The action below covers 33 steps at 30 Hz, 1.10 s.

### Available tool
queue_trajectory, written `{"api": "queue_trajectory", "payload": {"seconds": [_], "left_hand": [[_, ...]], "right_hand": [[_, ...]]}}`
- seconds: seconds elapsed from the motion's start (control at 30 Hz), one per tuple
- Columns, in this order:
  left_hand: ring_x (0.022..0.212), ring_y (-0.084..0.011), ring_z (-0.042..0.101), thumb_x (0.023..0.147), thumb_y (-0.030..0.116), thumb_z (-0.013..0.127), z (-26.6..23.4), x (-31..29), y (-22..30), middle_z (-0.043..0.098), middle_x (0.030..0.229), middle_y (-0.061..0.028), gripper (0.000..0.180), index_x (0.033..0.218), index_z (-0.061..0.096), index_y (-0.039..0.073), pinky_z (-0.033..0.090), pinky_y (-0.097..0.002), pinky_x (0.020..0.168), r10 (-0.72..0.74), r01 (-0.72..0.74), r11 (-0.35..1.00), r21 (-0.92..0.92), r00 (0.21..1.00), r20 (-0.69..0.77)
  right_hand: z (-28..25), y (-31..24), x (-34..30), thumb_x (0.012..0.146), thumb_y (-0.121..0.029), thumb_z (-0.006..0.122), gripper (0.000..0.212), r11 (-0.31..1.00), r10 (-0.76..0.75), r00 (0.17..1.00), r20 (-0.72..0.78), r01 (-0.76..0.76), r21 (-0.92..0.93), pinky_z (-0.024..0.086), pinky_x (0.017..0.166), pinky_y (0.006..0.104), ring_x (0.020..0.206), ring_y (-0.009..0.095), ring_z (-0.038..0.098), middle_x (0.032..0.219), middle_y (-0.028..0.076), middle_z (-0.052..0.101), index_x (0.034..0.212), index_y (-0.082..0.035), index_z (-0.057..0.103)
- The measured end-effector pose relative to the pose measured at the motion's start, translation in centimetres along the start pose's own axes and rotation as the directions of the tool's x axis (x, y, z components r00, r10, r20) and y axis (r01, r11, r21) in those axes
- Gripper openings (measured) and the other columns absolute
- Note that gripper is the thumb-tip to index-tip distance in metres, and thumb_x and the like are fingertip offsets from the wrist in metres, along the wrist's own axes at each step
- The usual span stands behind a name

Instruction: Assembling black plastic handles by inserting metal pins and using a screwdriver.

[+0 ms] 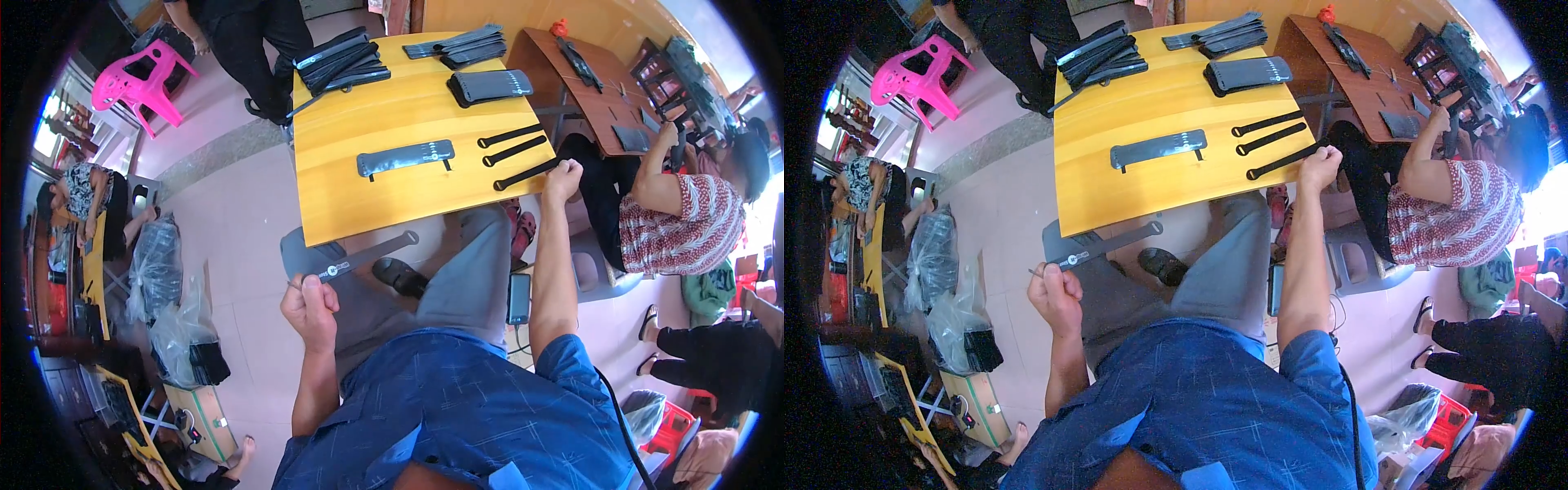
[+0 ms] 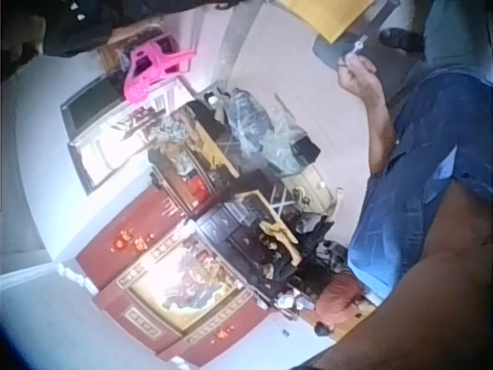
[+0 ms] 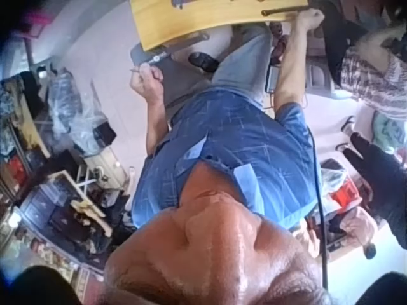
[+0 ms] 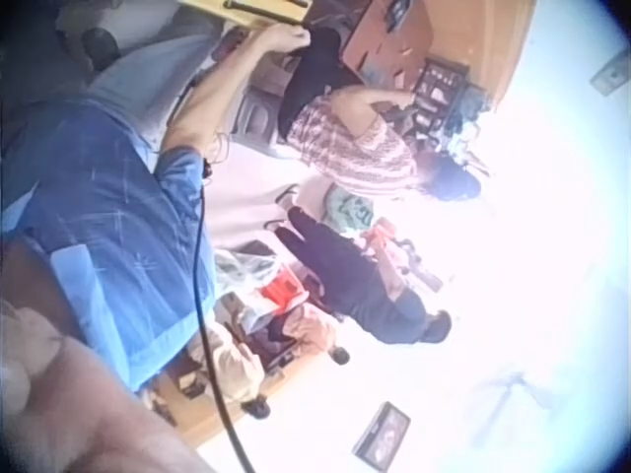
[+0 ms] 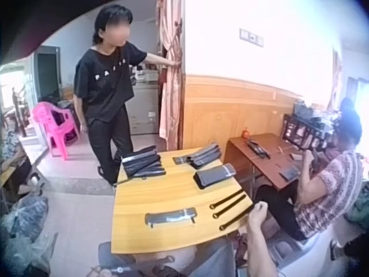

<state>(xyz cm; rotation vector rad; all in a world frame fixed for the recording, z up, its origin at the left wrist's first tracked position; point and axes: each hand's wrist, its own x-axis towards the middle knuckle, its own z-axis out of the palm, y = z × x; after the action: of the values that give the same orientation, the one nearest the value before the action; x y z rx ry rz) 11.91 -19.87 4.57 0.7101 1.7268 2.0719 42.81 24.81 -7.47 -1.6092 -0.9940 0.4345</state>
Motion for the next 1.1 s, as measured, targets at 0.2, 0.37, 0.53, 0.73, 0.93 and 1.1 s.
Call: {"api": "queue_trajectory", "payload": {"seconds": [0.2,0.37,0.53,0.73,0.93,1.1], "left_hand": [[0.047,-0.0076,0.042,0.109,0.024,0.053,-0.8,0.0,-0.4,0.047,0.059,-0.0007,0.037,0.076,0.048,0.01,0.036,-0.0249,0.042,-0.022,0.021,1.0,0.019,1.0,0.018],[0.047,-0.0076,0.043,0.11,0.024,0.052,0.1,0.9,-1.3,0.046,0.06,-0.0001,0.036,0.078,0.05,0.009,0.035,-0.0247,0.043,-0.088,0.087,0.996,0.012,0.99,0.107],[0.051,-0.0074,0.047,0.11,0.022,0.056,1.1,2.2,-1.8,0.049,0.062,0.0002,0.034,0.079,0.053,0.008,0.038,-0.0237,0.047,-0.164,0.167,0.986,-0.009,0.974,0.156],[0.052,-0.0083,0.048,0.108,0.025,0.058,3.3,4.9,-2.7,0.05,0.064,0.0005,0.03,0.084,0.056,0.008,0.039,-0.0241,0.047,-0.276,0.286,0.949,-0.133,0.957,0.091],[0.051,-0.0087,0.048,0.108,0.029,0.058,4.2,6.6,-4.0,0.051,0.063,-0.0001,0.034,0.081,0.057,0.009,0.039,-0.0251,0.046,-0.344,0.353,0.91,-0.219,0.936,0.079],[0.049,-0.0093,0.047,0.108,0.031,0.059,3.8,6.9,-4.5,0.052,0.063,0.0001,0.036,0.079,0.057,0.009,0.037,-0.025,0.046,-0.347,0.358,0.904,-0.235,0.934,0.091]], "right_hand": [[-1.2,-2.2,-2.5,0.095,-0.012,0.065,0.036,0.951,-0.15,0.977,0.154,0.185,-0.246,0.051,0.098,0.0468,0.107,0.038,0.067,0.116,0.02,0.069,0.128,0.001,0.06],[-3.0,-3.0,-4.5,0.09,-0.011,0.072,0.051,0.73,-0.628,0.774,-0.078,0.553,-0.402,0.051,0.102,0.0465,0.116,0.039,0.063,0.121,0.023,0.067,0.137,0.002,0.058],[-3.3,-11.6,-14.4,0.096,-0.009,0.069,0.024,0.809,-0.573,0.573,0.586,0.507,0.296,0.052,0.1,0.0369,0.11,0.028,0.07,0.113,0.013,0.074,0.118,-0.001,0.071],[-5.0,-18.1,-24.2,0.095,-0.019,0.072,0.03,0.701,-0.667,-0.003,0.745,0.336,0.629,0.056,0.095,0.0425,0.109,0.038,0.07,0.116,0.018,0.072,0.12,-0.003,0.068],[-3.5,-17.3,-27.0,0.093,-0.009,0.074,0.023,0.697,-0.649,0.001,0.761,0.403,0.593,0.058,0.085,0.0396,0.098,0.032,0.073,0.106,0.016,0.073,0.115,-0.001,0.072],[-2.3,-17.5,-28.0,0.093,-0.008,0.072,0.02,0.645,-0.676,-0.034,0.736,0.455,0.614,0.058,0.081,0.0405,0.092,0.033,0.073,0.101,0.014,0.073,0.113,-0.003,0.073]]}}
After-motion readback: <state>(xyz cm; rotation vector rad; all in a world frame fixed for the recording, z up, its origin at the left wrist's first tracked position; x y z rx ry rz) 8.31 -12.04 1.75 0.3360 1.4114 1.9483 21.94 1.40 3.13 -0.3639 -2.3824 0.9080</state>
